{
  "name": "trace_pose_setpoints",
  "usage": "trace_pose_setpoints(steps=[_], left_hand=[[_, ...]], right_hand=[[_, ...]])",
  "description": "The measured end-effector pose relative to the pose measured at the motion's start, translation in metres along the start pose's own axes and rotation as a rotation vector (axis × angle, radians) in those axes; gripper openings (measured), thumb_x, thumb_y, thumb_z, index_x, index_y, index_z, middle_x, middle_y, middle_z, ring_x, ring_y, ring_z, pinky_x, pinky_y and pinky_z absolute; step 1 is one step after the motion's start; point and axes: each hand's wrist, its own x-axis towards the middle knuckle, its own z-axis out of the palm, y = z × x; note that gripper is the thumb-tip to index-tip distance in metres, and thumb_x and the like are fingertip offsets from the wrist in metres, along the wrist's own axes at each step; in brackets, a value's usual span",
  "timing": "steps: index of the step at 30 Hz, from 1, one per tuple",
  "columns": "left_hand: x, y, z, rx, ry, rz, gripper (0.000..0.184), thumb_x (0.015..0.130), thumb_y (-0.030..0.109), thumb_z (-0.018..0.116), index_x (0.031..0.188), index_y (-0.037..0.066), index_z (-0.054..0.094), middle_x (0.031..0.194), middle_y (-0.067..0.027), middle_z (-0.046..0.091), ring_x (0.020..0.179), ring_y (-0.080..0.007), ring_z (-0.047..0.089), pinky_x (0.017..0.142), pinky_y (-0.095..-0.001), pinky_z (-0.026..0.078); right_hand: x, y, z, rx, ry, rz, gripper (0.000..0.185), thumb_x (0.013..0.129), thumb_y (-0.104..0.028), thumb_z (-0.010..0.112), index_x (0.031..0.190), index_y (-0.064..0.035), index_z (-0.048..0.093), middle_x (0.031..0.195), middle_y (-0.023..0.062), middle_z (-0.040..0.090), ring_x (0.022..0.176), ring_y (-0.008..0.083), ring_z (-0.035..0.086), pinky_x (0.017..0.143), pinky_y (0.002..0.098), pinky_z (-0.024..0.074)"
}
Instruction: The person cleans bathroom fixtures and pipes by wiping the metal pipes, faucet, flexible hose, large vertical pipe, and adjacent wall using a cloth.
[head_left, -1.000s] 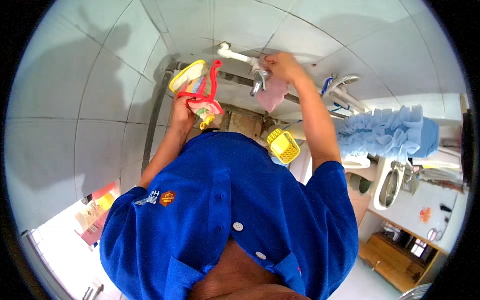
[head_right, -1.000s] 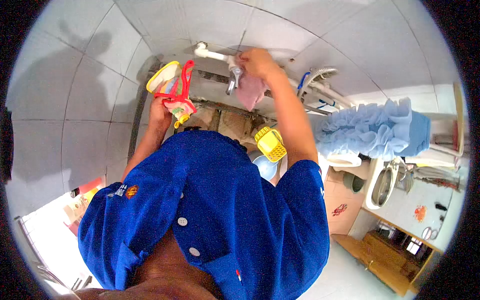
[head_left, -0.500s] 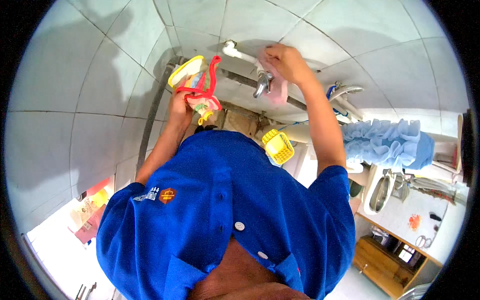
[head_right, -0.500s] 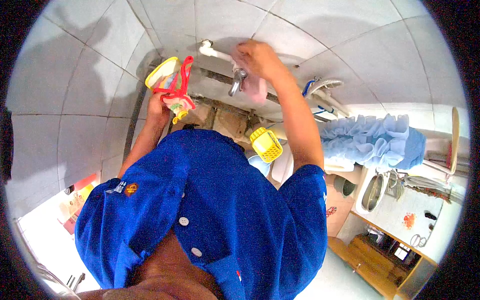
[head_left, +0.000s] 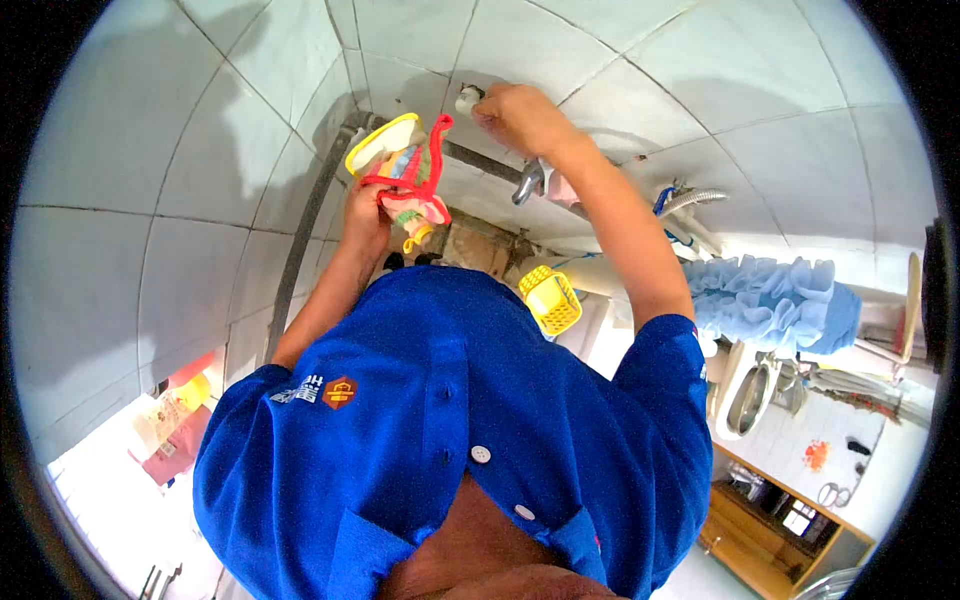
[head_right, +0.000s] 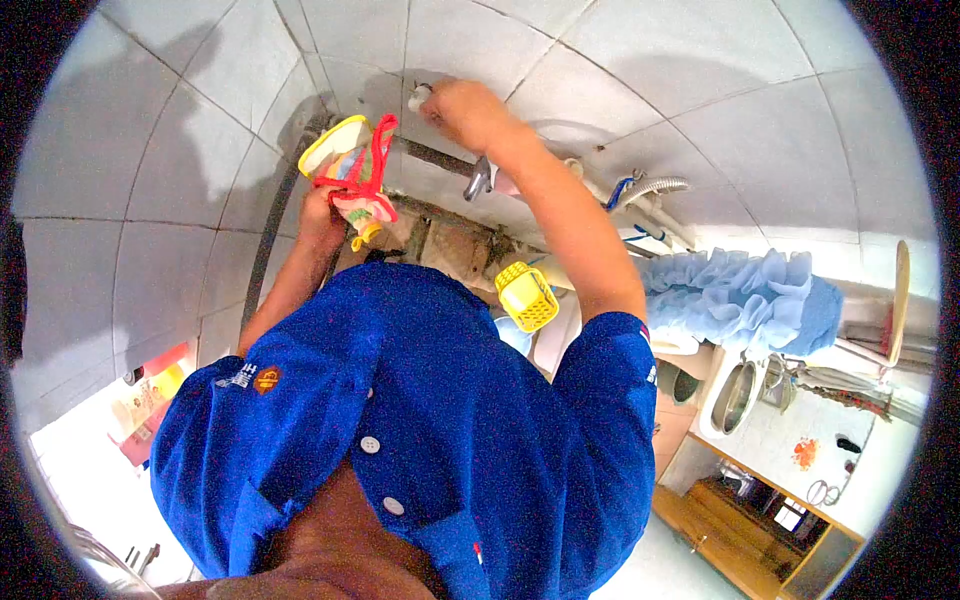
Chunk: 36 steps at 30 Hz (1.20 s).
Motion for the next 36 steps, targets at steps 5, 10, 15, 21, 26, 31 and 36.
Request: trace_pose_setpoints(steps=[5,10,15,21,26,31,36], left_hand=[[-0.004,-0.001,0.002,0.019,0.015,-0.019,0.041,0.084,0.006,0.055,0.124,-0.001,0.055,0.112,-0.0110,0.065,0.099,-0.0198,0.065,0.086,-0.0317,0.053],[-0.011,0.006,0.009,0.016,-0.003,0.061,0.040,0.083,0.008,0.056,0.123,-0.001,0.057,0.110,-0.0103,0.066,0.097,-0.0194,0.066,0.083,-0.0308,0.053],[-0.009,0.009,0.007,0.003,0.055,0.056,0.042,0.083,0.010,0.057,0.123,-0.001,0.057,0.110,-0.0113,0.066,0.096,-0.0202,0.066,0.083,-0.0317,0.054],[-0.020,0.018,0.020,0.011,0.028,0.073,0.040,0.084,0.008,0.056,0.123,-0.001,0.057,0.110,-0.0116,0.066,0.094,-0.0206,0.067,0.083,-0.0317,0.054],[-0.014,0.018,0.008,0.006,0.045,0.084,0.039,0.084,0.006,0.056,0.122,-0.002,0.057,0.108,-0.0113,0.066,0.094,-0.0207,0.067,0.082,-0.0317,0.054],[0.000,0.020,0.020,0.081,0.023,0.139,0.035,0.084,0.007,0.058,0.118,-0.001,0.060,0.106,-0.0098,0.067,0.093,-0.0192,0.066,0.081,-0.0313,0.054],[0.005,0.038,0.099,0.326,-0.077,0.283,0.026,0.086,0.008,0.062,0.110,0.001,0.064,0.100,-0.0070,0.068,0.088,-0.0140,0.064,0.076,-0.0270,0.051]], right_hand=[[-0.001,0.009,0.028,-0.036,-0.006,0.121,0.007,0.083,-0.011,0.061,0.087,-0.0075,0.066,0.090,0.0143,0.066,0.083,0.0357,0.063,0.071,0.0454,0.0497],[0.003,-0.007,-0.004,-0.180,-0.272,0.238,0.009,0.082,-0.012,0.062,0.089,-0.0075,0.064,0.091,0.0154,0.066,0.084,0.0363,0.063,0.071,0.0459,0.0492],[0.010,0.006,0.011,-0.053,-0.064,0.092,0.011,0.077,-0.011,0.063,0.087,-0.0060,0.067,0.086,0.0170,0.068,0.083,0.0375,0.066,0.072,0.0470,0.0519],[-0.020,0.025,0.002,-0.094,-0.270,0.213,0.016,0.070,-0.011,0.068,0.086,-0.0073,0.069,0.082,0.0168,0.068,0.076,0.0372,0.065,0.069,0.0458,0.0515],[-0.041,0.030,-0.018,0.040,-0.192,0.263,0.015,0.066,-0.012,0.070,0.080,-0.0078,0.072,0.076,0.0162,0.067,0.074,0.0359,0.065,0.068,0.0446,0.0513],[-0.085,0.041,-0.012,0.092,-0.254,0.442,0.020,0.071,-0.012,0.069,0.091,-0.0066,0.072,0.083,0.0180,0.068,0.077,0.0350,0.065,0.070,0.0412,0.0512],[-0.141,0.003,0.008,0.193,-0.001,0.752,0.024,0.076,-0.017,0.071,0.099,-0.0094,0.073,0.091,0.0180,0.070,0.082,0.0318,0.069,0.073,0.0378,0.0525]])
